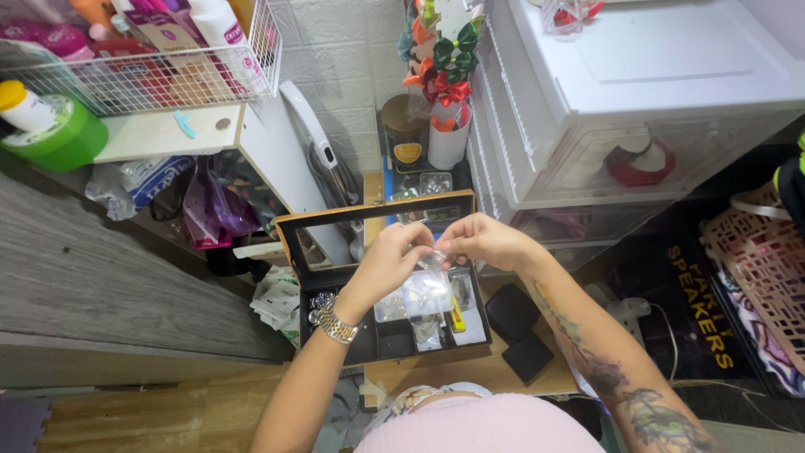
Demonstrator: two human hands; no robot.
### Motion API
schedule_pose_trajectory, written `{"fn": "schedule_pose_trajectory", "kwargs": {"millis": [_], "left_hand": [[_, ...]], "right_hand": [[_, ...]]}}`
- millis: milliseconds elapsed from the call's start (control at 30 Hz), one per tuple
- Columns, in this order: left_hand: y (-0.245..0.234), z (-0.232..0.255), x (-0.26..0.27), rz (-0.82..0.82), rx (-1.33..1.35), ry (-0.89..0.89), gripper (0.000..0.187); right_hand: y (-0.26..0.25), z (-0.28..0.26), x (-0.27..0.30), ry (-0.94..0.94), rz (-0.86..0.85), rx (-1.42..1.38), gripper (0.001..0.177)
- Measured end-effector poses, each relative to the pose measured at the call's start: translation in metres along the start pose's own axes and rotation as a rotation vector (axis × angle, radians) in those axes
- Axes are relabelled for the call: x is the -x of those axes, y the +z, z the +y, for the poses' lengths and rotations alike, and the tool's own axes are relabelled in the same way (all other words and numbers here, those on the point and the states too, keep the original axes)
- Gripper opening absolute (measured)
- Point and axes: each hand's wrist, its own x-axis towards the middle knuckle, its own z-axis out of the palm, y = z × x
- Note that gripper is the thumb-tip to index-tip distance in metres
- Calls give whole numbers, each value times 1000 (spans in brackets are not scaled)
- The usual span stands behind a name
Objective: The person opens a black and green zippered bag on a small desk, takes out a wooden jewelry box, and opens its lid. They move small items and a plastic organizer inside the box, handle a paper packet, and pick up and untangle a necklace, holding it up with both hands.
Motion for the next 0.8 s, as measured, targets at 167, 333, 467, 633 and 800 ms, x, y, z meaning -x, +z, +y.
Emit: {"fn": "schedule_pose_trajectory", "kwargs": {"millis": [167,333,467,633,800], "left_hand": [[-3,3,-6,-50,175,-143,12],[-8,8,-3,-63,99,-37,13],[-12,14,-3,-79,11,2,12],[-18,17,0,-82,72,-45,13],[-21,18,2,-77,17,14,10]], "right_hand": [[3,-9,1,-12,-1,37,26],[4,-17,3,-49,-10,109,26],[5,-21,2,-68,-31,147,28],[4,-23,1,-53,-68,98,26],[9,-23,-1,-87,-62,156,22]]}}
